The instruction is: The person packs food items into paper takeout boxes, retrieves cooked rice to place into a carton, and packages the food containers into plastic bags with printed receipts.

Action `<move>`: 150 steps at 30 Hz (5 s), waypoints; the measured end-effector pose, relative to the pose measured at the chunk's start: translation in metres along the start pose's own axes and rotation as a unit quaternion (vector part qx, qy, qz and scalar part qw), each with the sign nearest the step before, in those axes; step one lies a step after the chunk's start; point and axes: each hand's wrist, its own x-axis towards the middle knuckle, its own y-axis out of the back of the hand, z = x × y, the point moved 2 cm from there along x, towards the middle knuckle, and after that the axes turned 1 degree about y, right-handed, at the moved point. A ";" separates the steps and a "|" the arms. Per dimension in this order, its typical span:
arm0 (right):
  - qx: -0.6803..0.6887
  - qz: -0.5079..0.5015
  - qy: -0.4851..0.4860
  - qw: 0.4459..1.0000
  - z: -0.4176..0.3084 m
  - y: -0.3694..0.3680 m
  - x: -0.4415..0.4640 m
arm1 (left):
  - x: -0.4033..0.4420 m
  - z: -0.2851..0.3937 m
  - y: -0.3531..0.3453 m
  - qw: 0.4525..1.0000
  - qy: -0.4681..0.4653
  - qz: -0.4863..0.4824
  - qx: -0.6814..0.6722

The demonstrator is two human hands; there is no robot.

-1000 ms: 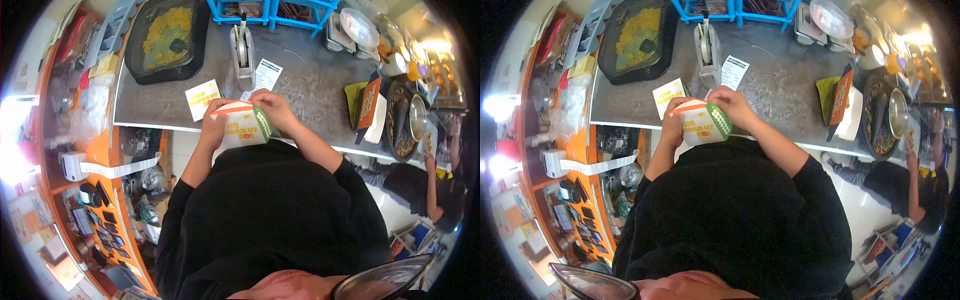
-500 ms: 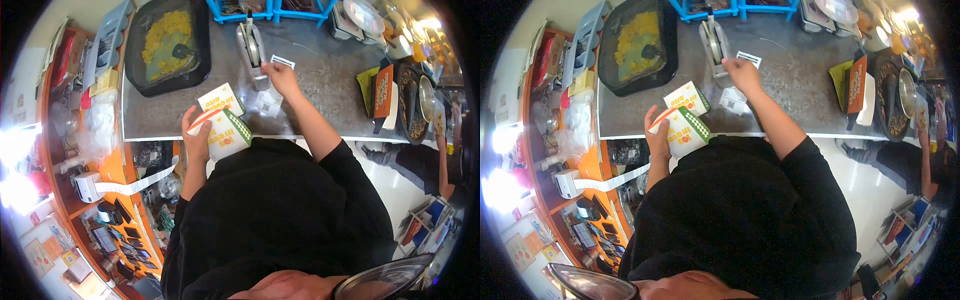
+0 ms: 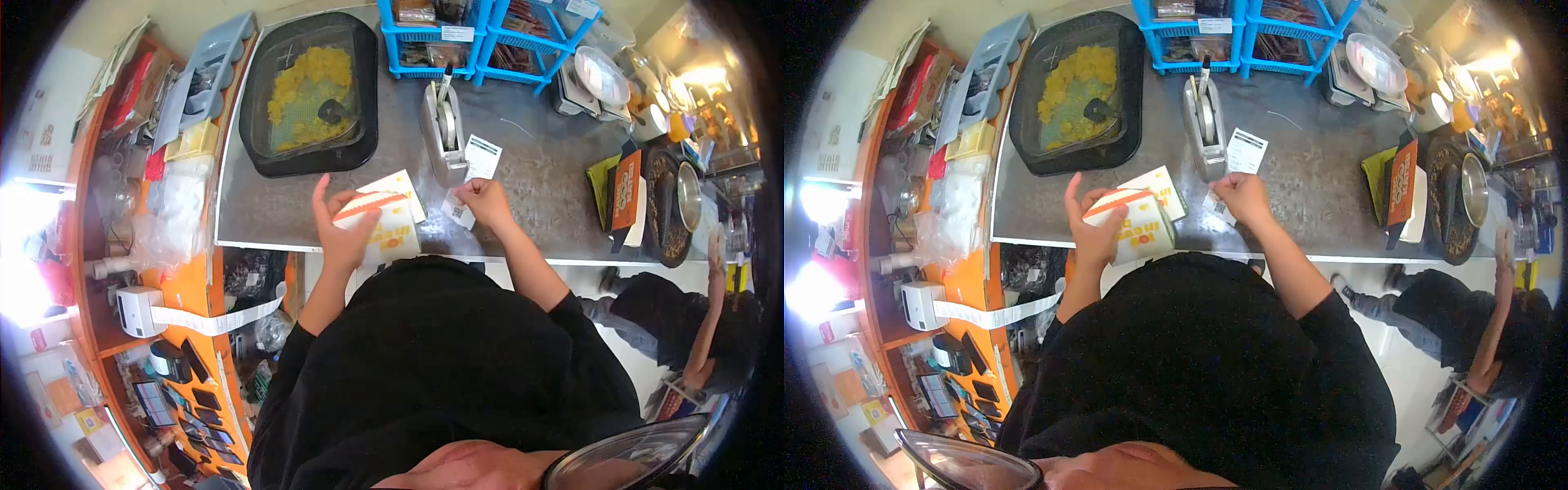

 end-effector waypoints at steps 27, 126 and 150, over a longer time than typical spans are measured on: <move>0.212 -0.143 0.209 0.944 -0.036 -0.007 -0.030 | -0.012 -0.001 0.002 0.980 -0.179 0.056 0.059; 0.068 -0.648 0.253 0.716 -0.396 -0.430 -0.250 | -0.138 0.157 0.544 0.950 -0.121 0.272 -0.091; 0.103 -0.630 0.276 0.719 -0.385 -0.413 -0.256 | -0.110 0.161 0.544 0.909 -0.183 0.300 -0.223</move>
